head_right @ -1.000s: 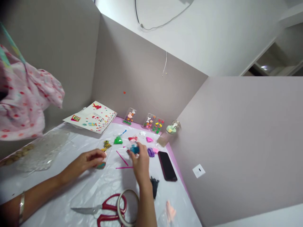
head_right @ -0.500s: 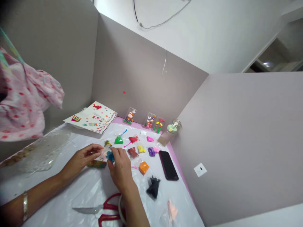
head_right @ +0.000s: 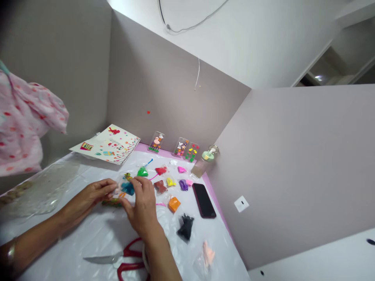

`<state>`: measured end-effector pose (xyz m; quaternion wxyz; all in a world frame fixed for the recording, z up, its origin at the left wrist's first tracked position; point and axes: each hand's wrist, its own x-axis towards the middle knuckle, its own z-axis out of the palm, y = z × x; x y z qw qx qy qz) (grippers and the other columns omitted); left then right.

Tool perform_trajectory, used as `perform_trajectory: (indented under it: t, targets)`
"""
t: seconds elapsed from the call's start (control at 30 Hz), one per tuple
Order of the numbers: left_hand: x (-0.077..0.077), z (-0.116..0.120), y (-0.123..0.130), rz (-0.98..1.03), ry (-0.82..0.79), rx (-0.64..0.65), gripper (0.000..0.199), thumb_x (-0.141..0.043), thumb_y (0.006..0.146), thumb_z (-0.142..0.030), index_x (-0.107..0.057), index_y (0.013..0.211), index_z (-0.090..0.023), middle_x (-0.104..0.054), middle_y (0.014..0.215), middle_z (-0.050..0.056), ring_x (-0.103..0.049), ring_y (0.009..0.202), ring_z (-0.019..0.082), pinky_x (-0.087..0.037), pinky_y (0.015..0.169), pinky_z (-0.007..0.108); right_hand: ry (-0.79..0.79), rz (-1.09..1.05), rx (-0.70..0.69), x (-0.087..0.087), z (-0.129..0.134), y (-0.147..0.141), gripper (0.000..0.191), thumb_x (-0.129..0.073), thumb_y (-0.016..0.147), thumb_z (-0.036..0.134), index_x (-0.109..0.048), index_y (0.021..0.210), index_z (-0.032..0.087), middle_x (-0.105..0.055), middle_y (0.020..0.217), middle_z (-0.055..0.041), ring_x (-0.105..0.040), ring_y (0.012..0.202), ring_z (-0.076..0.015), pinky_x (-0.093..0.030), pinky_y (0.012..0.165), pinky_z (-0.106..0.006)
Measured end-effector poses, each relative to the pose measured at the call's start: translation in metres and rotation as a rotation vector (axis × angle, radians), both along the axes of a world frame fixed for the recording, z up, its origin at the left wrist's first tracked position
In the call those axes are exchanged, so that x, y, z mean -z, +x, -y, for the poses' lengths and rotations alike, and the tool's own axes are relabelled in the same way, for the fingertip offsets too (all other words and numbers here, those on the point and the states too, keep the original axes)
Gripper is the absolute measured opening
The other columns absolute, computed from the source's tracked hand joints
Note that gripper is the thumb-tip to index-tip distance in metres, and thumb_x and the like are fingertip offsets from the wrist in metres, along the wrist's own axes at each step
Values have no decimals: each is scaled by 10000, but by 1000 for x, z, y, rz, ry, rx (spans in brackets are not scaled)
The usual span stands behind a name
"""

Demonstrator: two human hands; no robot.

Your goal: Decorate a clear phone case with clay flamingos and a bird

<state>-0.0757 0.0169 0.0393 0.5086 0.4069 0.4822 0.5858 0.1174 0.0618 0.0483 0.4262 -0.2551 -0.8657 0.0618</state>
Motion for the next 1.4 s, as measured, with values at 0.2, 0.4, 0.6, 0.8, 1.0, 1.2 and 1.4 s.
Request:
perform_trajectory:
  t: [0.2,0.4,0.6,0.8,1.0,1.2,1.4]
  targets:
    - [3,4,4,46,30,-11,455,-882,715,-624,-706,751,-206,-628,738,-22,-598,707,168,-495,700,292,87,-193,151,-4,12,-8,87,-665,1019,238,-639,1098,212,-673,1121,-123,-629,1071,-277,-526,955,-429]
    - [12,3,11,-7,74,67,431,-939,670,-563,-702,710,-206,-638,731,-21,-593,726,174,-475,695,280,-471,-172,-47,-2,14,-12,194,-704,972,335,-609,845,224,-612,820,-11,-571,754,-191,-457,708,-305]
    - [16,-3,7,-19,98,185,443,-941,658,-551,-659,694,-212,-640,741,-20,-608,770,197,-470,733,303,-664,-193,-160,-7,13,-11,179,-602,973,291,-601,809,219,-609,773,4,-574,706,-164,-459,675,-277]
    - [15,-4,3,-9,79,252,422,-887,730,-533,-612,734,-214,-601,726,-32,-547,732,177,-396,699,289,-764,-217,-241,-14,13,-8,225,-581,987,343,-602,803,216,-595,742,5,-573,674,-158,-468,664,-277]
    - [6,5,7,0,89,300,449,-797,784,-618,-587,768,-222,-630,774,-3,-582,792,210,-438,764,327,-859,-189,-334,-20,10,-1,344,-602,987,497,-604,795,211,-602,725,-4,-554,659,-156,-486,642,-279]
    - [9,3,5,-68,149,268,407,-775,839,-585,-611,779,-218,-568,767,-19,-515,751,187,-403,727,306,-830,-173,-277,-22,10,-1,302,-608,965,451,-585,778,214,-572,705,9,-515,656,-152,-444,614,-267]
    - [10,4,6,-102,159,235,365,-729,875,-536,-577,766,-223,-521,753,-27,-482,726,179,-387,687,294,-764,-126,-229,-25,13,-2,224,-600,918,329,-550,731,216,-521,684,32,-461,659,-141,-388,625,-262]
